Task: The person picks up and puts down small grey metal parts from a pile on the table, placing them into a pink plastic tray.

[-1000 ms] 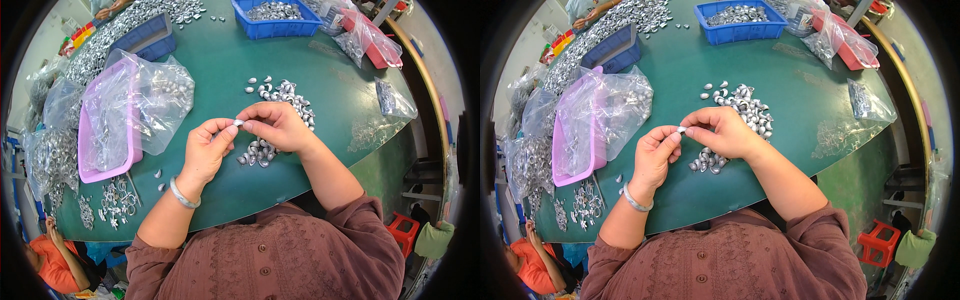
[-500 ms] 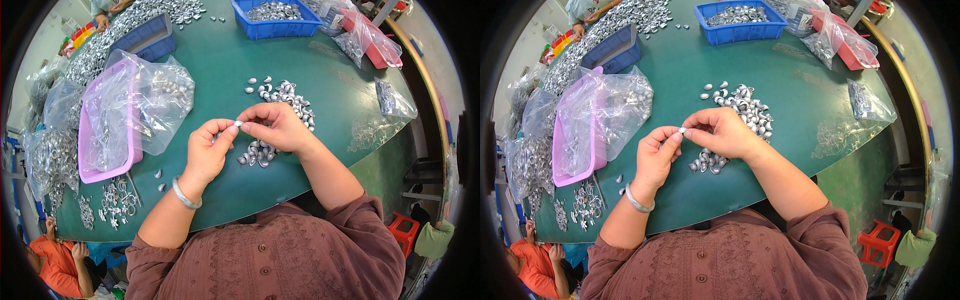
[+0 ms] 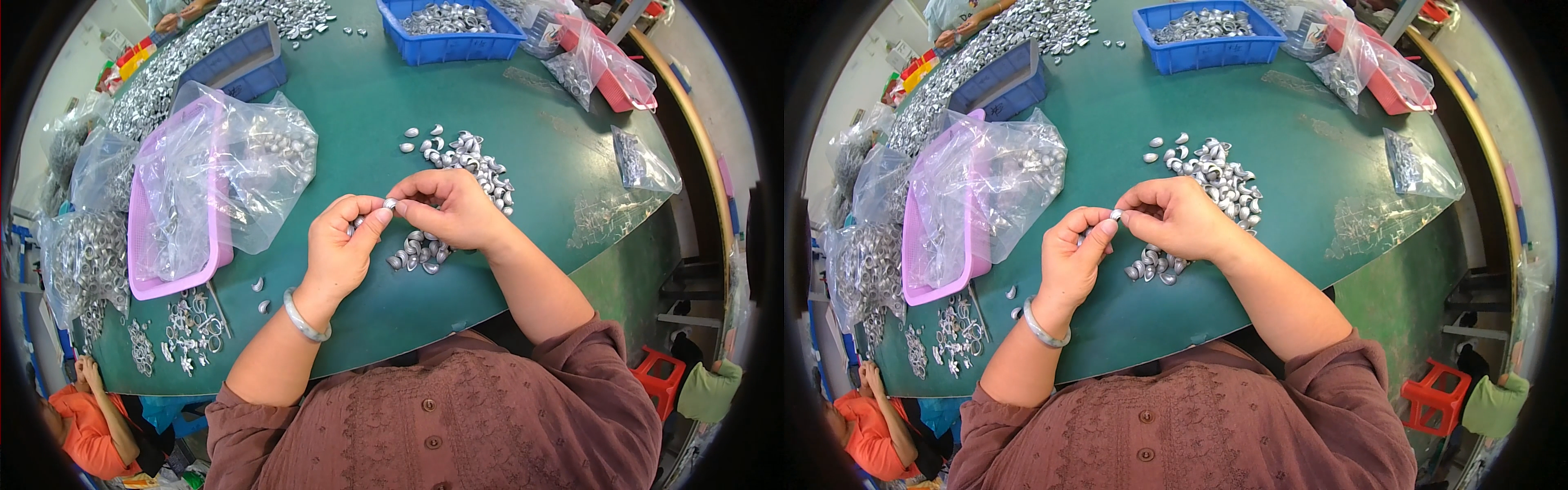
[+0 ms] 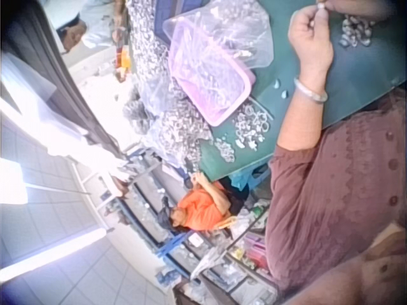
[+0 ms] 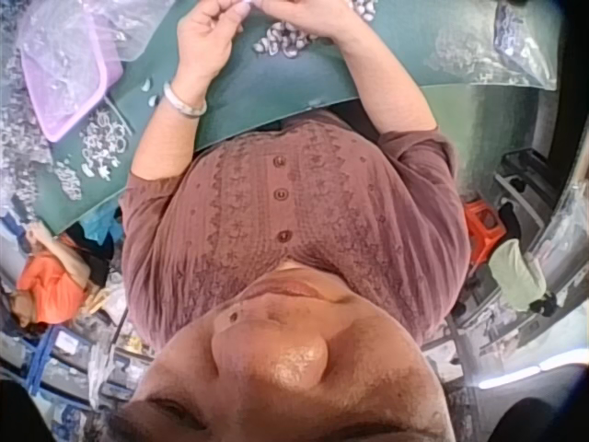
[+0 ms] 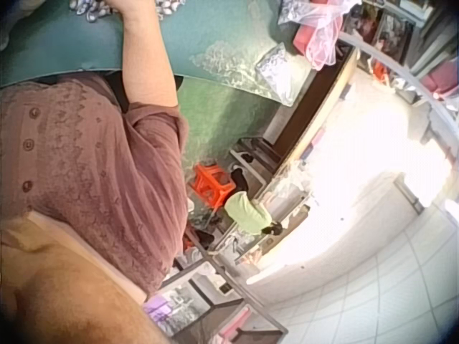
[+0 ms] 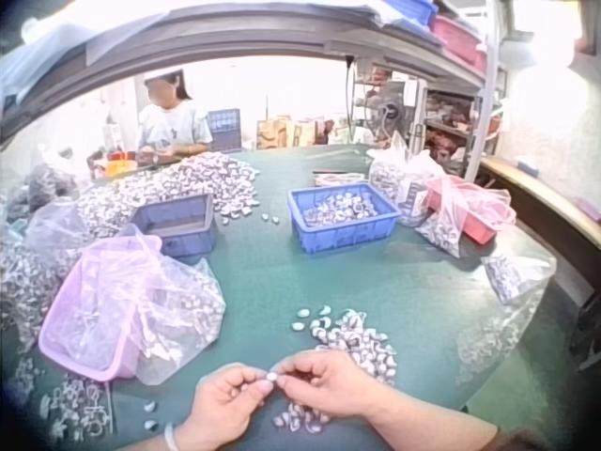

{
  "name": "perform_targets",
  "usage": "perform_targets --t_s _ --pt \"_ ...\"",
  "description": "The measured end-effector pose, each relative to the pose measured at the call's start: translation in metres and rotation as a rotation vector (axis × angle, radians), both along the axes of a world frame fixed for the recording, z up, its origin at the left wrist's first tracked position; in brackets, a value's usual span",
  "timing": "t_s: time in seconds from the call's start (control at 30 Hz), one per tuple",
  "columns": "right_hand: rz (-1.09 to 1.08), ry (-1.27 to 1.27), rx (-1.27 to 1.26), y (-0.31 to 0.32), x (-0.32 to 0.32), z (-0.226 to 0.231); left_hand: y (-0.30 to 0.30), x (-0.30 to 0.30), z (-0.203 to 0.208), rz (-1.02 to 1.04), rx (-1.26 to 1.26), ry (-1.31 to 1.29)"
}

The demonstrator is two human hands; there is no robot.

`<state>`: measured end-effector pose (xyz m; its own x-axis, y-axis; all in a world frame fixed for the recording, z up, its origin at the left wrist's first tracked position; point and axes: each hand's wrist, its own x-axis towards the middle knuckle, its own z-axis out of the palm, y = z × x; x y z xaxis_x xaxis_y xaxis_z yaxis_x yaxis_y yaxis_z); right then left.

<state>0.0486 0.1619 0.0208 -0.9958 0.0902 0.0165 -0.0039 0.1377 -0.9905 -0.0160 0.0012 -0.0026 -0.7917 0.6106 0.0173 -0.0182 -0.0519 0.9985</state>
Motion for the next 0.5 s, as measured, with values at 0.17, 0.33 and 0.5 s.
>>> perform_targets --t_s 0.17,0.33,0.5 --pt "0.003 0.002 0.001 0.0007 0.0 -0.0005 0.0003 -0.0001 0.001 -0.003 0.006 0.011" --pt "0.011 0.013 0.032 0.0002 0.0005 0.0026 0.0 -0.0011 -0.0003 0.015 -0.014 0.136" --pt "0.012 0.037 0.037 0.0011 -0.0001 0.0009 0.0008 -0.0026 -0.0016 0.026 -0.012 0.268"
